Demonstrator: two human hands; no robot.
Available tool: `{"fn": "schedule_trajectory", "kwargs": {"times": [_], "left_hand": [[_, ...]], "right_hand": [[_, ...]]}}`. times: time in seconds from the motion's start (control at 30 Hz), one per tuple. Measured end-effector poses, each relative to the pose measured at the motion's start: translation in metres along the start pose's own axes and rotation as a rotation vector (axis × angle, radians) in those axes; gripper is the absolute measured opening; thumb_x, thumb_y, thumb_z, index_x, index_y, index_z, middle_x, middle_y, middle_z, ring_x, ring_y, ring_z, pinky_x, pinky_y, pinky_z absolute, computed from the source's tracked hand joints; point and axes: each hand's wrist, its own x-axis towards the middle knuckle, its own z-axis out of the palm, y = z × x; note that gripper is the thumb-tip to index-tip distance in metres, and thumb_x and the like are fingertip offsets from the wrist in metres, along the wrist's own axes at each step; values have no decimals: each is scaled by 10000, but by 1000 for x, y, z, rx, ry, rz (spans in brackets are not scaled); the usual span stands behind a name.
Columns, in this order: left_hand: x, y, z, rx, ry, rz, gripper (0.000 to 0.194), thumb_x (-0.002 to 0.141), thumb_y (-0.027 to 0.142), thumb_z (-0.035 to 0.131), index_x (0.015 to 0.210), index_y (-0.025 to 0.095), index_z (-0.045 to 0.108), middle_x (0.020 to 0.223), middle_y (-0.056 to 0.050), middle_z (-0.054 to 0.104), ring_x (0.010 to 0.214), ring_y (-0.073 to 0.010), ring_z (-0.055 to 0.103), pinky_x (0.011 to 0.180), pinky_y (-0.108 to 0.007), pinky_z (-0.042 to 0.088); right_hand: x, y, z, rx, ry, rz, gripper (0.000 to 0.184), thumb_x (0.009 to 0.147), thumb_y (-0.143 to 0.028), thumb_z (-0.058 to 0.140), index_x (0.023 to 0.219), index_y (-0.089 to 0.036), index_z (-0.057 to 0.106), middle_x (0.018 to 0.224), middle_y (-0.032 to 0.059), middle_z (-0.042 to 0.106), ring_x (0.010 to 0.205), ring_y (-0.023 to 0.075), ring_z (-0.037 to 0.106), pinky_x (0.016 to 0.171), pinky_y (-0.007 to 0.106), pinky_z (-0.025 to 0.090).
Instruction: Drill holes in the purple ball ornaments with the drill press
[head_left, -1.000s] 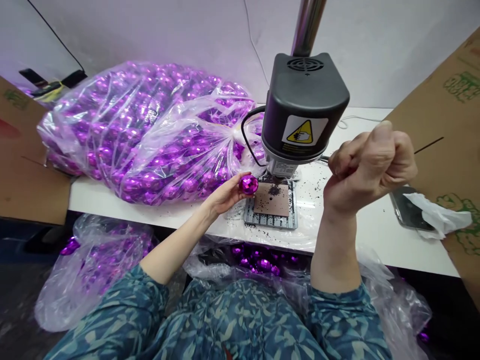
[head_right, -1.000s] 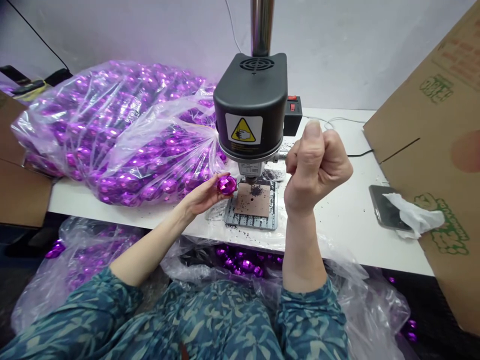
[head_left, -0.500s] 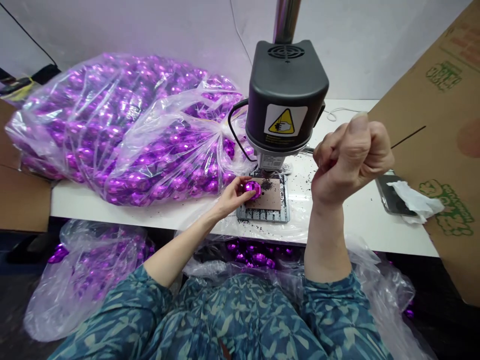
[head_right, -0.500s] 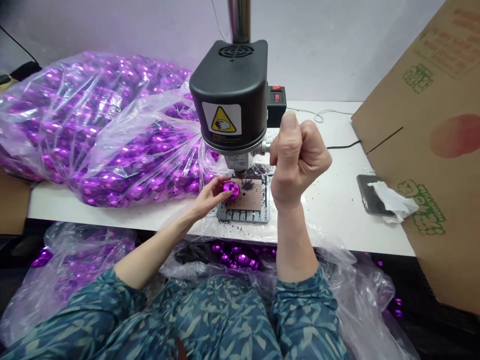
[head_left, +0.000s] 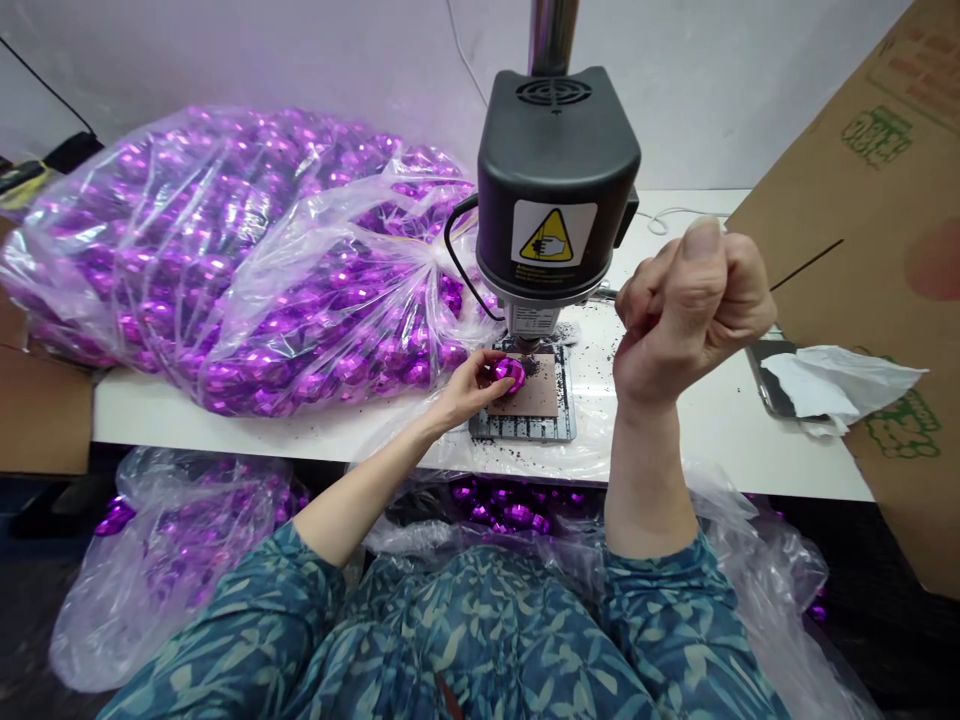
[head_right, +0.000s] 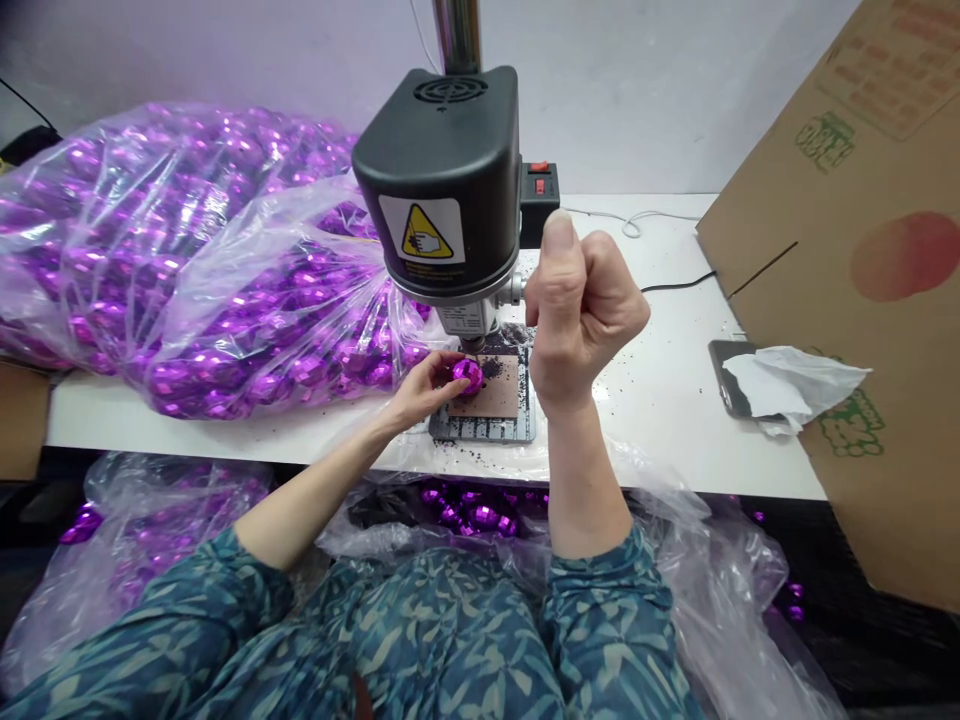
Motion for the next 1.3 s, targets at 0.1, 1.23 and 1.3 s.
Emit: {"fn": "schedule_trajectory", "kwargs": {"times": [0.1, 1.23, 1.3], "left_hand": [[-2, 5, 4, 109, 14, 46, 487, 839, 404, 772, 1227, 165, 601, 1101, -99, 704, 847, -165, 647, 775, -323, 545], [-1, -4, 36, 238, 177, 182, 467, 759, 276, 863, 1142, 187, 613, 1116, -92, 696, 1027, -245, 660, 907, -381, 529], [-1, -4, 35, 243, 177, 197, 463, 760, 268, 864, 1140, 184, 613, 1115, -92, 700, 1033, -245, 662, 909, -380, 530]], "right_hand": [[1, 1, 1, 31, 10, -8, 489, 949, -445, 554, 610, -237, 271, 446, -71, 287, 371, 57, 277, 400, 281, 249], [-21, 22, -9, 87, 69, -199, 490, 943, -326, 523, 601, -199, 196, 433, -62, 202, 361, 49, 183, 361, 254, 185], [-22, 25, -10, 134, 59, -248, 482, 940, -261, 517, 598, -193, 184, 437, -61, 197, 357, 40, 181, 348, 241, 179]]}}
